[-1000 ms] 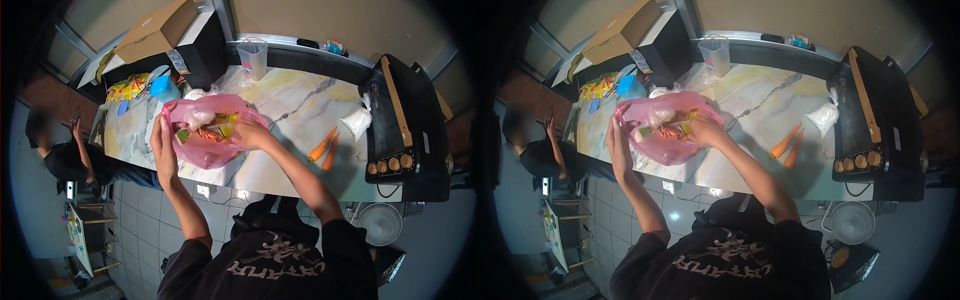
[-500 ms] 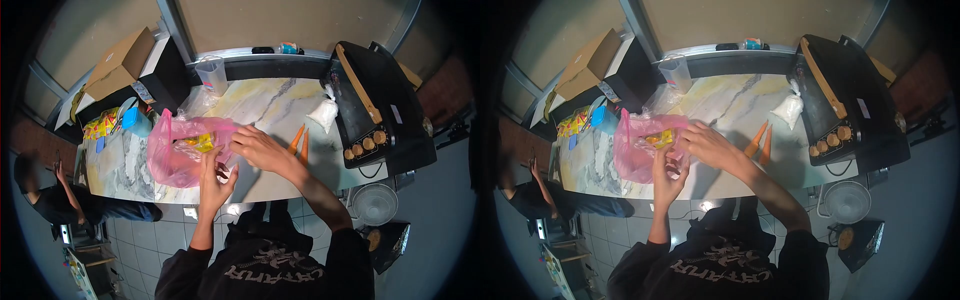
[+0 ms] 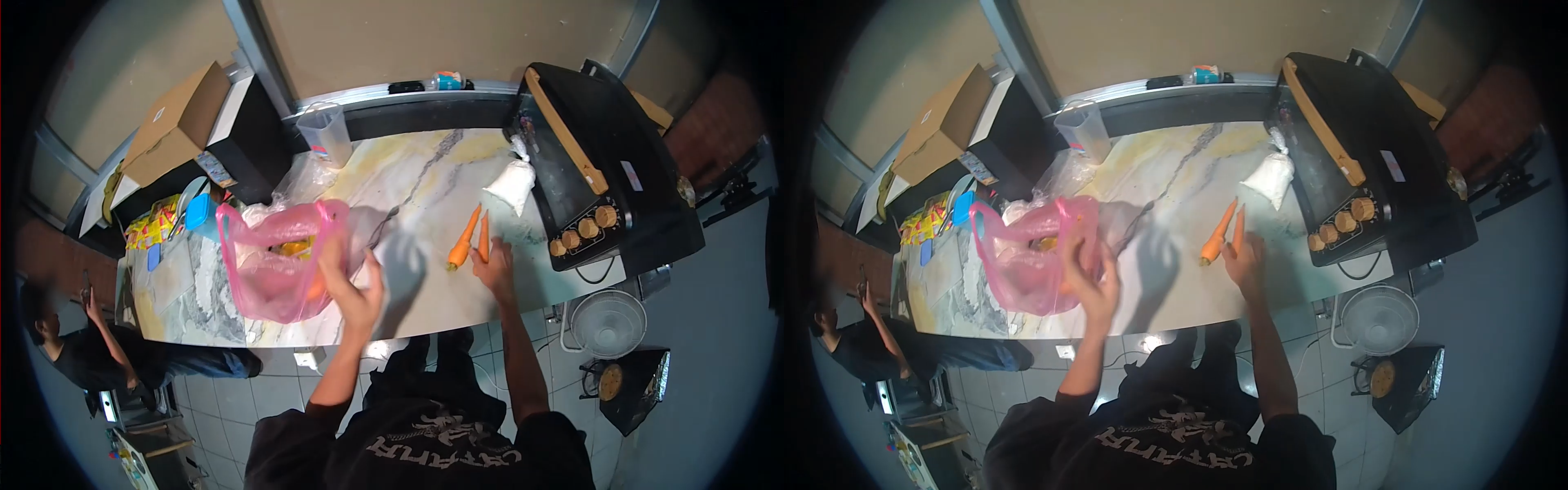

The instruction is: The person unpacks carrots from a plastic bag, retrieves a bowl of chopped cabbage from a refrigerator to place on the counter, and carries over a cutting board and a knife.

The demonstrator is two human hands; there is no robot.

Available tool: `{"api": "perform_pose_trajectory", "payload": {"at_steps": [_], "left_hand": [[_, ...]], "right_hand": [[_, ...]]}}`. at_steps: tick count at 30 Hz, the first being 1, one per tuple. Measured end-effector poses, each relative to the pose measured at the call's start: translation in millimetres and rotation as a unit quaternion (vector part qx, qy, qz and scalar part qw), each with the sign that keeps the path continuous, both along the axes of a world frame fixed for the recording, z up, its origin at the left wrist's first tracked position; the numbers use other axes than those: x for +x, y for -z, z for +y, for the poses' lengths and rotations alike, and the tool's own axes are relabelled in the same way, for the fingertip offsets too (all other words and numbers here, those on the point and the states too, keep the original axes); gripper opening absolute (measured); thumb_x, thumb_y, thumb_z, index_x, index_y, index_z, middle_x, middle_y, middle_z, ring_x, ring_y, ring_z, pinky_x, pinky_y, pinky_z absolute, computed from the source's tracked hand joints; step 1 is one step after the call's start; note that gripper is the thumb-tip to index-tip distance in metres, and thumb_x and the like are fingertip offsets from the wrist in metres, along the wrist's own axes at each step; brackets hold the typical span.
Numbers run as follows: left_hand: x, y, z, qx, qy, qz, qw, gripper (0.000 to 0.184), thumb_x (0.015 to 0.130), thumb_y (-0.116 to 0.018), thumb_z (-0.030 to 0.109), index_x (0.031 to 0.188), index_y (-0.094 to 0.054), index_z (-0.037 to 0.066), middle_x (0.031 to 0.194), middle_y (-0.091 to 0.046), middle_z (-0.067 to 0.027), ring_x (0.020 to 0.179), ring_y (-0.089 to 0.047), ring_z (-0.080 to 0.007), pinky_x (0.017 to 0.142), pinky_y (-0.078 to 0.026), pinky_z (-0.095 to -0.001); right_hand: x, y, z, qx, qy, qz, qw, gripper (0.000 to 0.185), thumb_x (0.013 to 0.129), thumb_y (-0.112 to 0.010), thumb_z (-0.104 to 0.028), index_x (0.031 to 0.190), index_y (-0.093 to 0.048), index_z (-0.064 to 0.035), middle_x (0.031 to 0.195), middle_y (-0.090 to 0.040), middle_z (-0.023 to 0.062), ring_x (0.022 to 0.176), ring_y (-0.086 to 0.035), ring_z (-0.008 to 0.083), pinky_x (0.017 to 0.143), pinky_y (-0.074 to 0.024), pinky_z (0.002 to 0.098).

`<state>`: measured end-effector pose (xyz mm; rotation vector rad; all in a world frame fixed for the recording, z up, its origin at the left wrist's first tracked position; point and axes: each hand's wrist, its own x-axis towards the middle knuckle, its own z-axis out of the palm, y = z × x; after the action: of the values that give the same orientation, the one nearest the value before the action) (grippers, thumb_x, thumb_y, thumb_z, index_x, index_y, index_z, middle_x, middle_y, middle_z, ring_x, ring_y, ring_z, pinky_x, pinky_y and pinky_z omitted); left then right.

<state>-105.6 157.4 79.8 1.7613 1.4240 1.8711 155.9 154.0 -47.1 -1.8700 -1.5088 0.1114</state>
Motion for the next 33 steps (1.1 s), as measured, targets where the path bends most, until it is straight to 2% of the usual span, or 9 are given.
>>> {"api": "perform_pose_trajectory", "payload": {"at_steps": [4, 5, 8, 13, 17, 20, 22, 28, 33], "left_hand": [[70, 53, -6, 0.039, 0.173, 0.063, 0.982, 0.038, 0.079, -0.062, 0.006, 0.114, -0.052, -0.004, 0.111, -0.057, -0.0213, 0.108, -0.054, -0.0366, 0.095, -0.041, -0.0426], [90, 70, 0, -0.102, 0.224, 0.004, 0.969, 0.036, 0.083, -0.058, 0.009, 0.115, -0.051, -0.003, 0.112, -0.056, -0.0215, 0.107, -0.054, -0.0361, 0.095, -0.041, -0.0412], [119, 130, 27, -0.329, 0.274, -0.064, 0.902, 0.033, 0.092, -0.048, 0.018, 0.119, -0.047, -0.002, 0.113, -0.053, -0.0227, 0.105, -0.054, -0.0351, 0.093, -0.042, -0.0386], [124, 148, 40, -0.376, 0.303, -0.162, 0.861, 0.027, 0.095, -0.047, 0.017, 0.117, -0.046, 0.001, 0.101, -0.057, -0.0118, 0.080, -0.054, -0.0126, 0.071, -0.047, -0.0278], [125, 162, 44, -0.439, 0.331, -0.151, 0.821, 0.029, 0.094, -0.048, 0.017, 0.120, -0.046, 0.003, 0.104, -0.059, -0.0119, 0.086, -0.055, -0.0150, 0.078, -0.046, -0.0279], [141, 132, 35, -0.469, 0.386, -0.125, 0.784, 0.034, 0.097, -0.046, 0.025, 0.124, -0.045, 0.005, 0.106, -0.058, -0.0116, 0.091, -0.057, -0.0170, 0.083, -0.046, -0.0297], [157, 112, 25, -0.476, 0.414, -0.203, 0.749, 0.042, 0.099, -0.040, 0.038, 0.126, -0.044, 0.007, 0.109, -0.058, -0.0111, 0.095, -0.058, -0.0182, 0.085, -0.047, -0.0320], [197, 81, -15, -0.494, 0.483, -0.228, 0.686, 0.045, 0.100, -0.036, 0.045, 0.126, -0.045, 0.010, 0.112, -0.058, -0.0104, 0.094, -0.060, -0.0190, 0.084, -0.047, -0.0322], [205, 77, -43, -0.510, 0.546, -0.179, 0.640, 0.039, 0.101, -0.038, 0.036, 0.129, -0.043, 0.009, 0.114, -0.056, -0.0117, 0.097, -0.059, -0.0200, 0.084, -0.047, -0.0316]], "right_hand": [[-3, 33, 12, -0.140, 0.131, 0.023, 0.981, 0.071, 0.073, -0.072, -0.048, 0.106, -0.050, 0.0105, 0.101, -0.052, 0.0267, 0.099, -0.052, 0.0439, 0.088, -0.0442, 0.0485], [-11, 33, 21, -0.152, 0.150, 0.009, 0.977, 0.075, 0.072, -0.071, -0.051, 0.108, -0.047, 0.0109, 0.103, -0.051, 0.0254, 0.100, -0.052, 0.0431, 0.089, -0.0441, 0.0487], [-31, 33, 41, -0.245, 0.185, -0.007, 0.952, 0.069, 0.071, -0.075, -0.039, 0.114, -0.041, 0.0040, 0.118, -0.045, 0.0217, 0.113, -0.047, 0.0385, 0.090, -0.0445, 0.0477], [-40, 11, 40, -0.292, 0.177, -0.063, 0.938, 0.070, 0.065, -0.078, -0.032, 0.112, -0.042, 0.0038, 0.107, -0.054, 0.0194, 0.097, -0.059, 0.0347, 0.084, -0.0496, 0.0429], [-13, -20, 15, -0.347, 0.093, 0.064, 0.931, 0.095, 0.064, -0.077, -0.035, 0.133, -0.031, 0.0099, 0.111, -0.056, 0.0219, 0.105, -0.059, 0.0335, 0.086, -0.0502, 0.0375], [10, -68, -9, -0.302, 0.054, 0.207, 0.929, 0.097, 0.063, -0.076, -0.036, 0.136, -0.029, 0.0063, 0.109, -0.060, 0.0236, 0.105, -0.059, 0.0343, 0.087, -0.0496, 0.0401], [24, -101, -23, -0.213, 0.084, 0.229, 0.946, 0.075, 0.057, -0.079, -0.037, 0.115, -0.051, 0.0024, 0.104, -0.064, 0.0202, 0.097, -0.063, 0.0361, 0.083, -0.0507, 0.0414], [106, -271, -51, 0.119, 0.119, 0.069, 0.983, 0.062, 0.059, -0.076, -0.026, 0.109, -0.050, -0.0001, 0.097, -0.063, 0.0219, 0.094, -0.062, 0.0383, 0.081, -0.0498, 0.0432], [195, -318, -15, 0.001, 0.241, -0.064, 0.968, 0.067, 0.063, -0.076, -0.037, 0.115, -0.053, -0.0004, 0.110, -0.060, 0.0192, 0.101, -0.061, 0.0357, 0.086, -0.0490, 0.0428]]}}
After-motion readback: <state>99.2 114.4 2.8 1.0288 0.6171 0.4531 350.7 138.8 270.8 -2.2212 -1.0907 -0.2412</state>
